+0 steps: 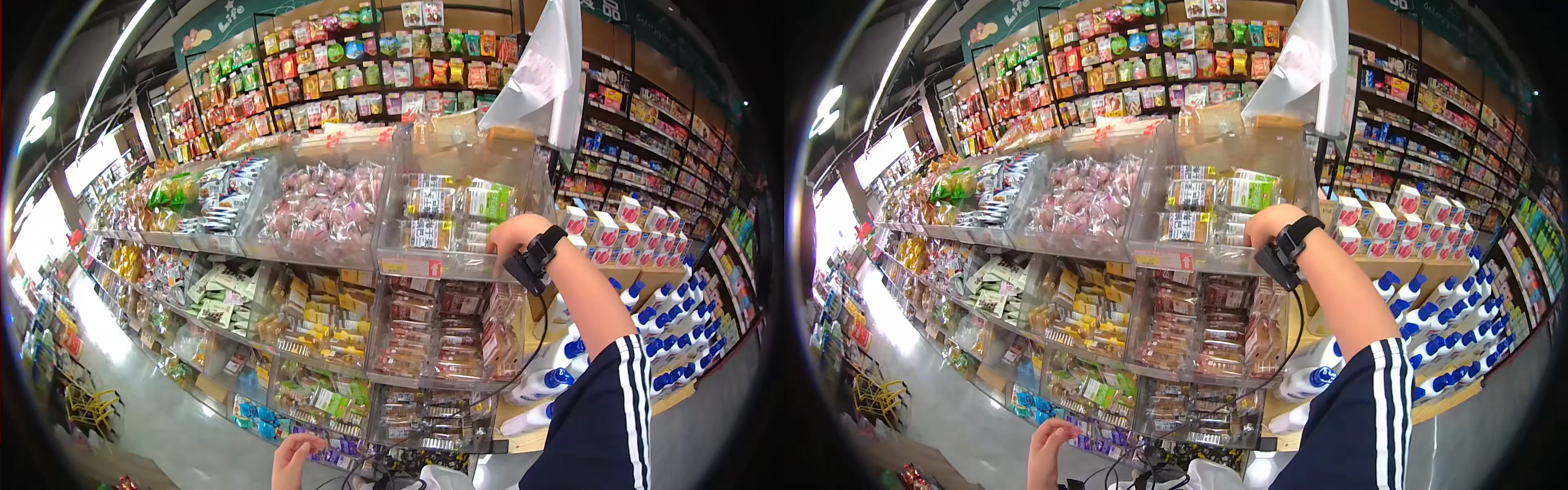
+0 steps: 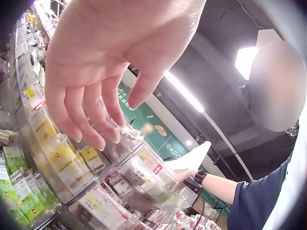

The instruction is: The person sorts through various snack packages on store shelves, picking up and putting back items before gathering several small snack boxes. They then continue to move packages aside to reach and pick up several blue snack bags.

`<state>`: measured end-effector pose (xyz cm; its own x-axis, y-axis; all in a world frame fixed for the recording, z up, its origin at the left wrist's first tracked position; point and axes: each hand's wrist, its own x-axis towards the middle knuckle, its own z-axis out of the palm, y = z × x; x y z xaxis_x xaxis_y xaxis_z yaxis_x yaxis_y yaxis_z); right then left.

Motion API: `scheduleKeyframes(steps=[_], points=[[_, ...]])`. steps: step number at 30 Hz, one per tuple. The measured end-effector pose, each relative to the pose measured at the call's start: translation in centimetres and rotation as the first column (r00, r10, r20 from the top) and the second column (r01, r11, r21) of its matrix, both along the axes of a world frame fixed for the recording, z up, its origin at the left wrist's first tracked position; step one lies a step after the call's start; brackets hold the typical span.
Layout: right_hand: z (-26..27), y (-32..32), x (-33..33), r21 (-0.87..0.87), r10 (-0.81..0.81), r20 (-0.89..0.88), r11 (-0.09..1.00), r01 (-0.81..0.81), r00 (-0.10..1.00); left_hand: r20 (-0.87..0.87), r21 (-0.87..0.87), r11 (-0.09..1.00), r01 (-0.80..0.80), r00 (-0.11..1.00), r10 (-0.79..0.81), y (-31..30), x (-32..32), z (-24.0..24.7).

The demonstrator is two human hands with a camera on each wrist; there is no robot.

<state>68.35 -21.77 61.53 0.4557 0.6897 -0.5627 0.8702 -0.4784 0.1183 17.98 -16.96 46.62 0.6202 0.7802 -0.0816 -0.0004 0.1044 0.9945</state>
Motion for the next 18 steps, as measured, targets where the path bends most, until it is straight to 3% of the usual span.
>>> scheduleKeyframes(steps=[4, 12, 16, 18], points=[[-1.7, 0.0, 2.2, 0.091, 0.046, -0.176, 0.995, -0.030, 0.983, -0.031, 0.020, 1.000, -0.022, 0.999, 0.023, 0.1, 0.9, 0.4], [-0.6, -0.2, 1.6, 0.086, 0.062, -0.070, 0.995, -0.056, 0.996, -0.095, -0.033, 0.999, 0.026, 0.995, -0.029, 2.5, 2.3, -2.7], [0.2, -1.8, 2.3, 0.121, -0.019, -0.268, 0.991, 0.054, 0.963, -0.143, -0.043, 0.992, 0.115, 0.982, -0.120, 5.0, 3.7, -2.8], [-0.3, -2.1, 1.6, 0.118, -0.036, -0.247, 0.991, 0.067, 0.968, -0.156, -0.108, 0.979, 0.174, 0.969, -0.189, 5.8, 4.7, -1.7]])
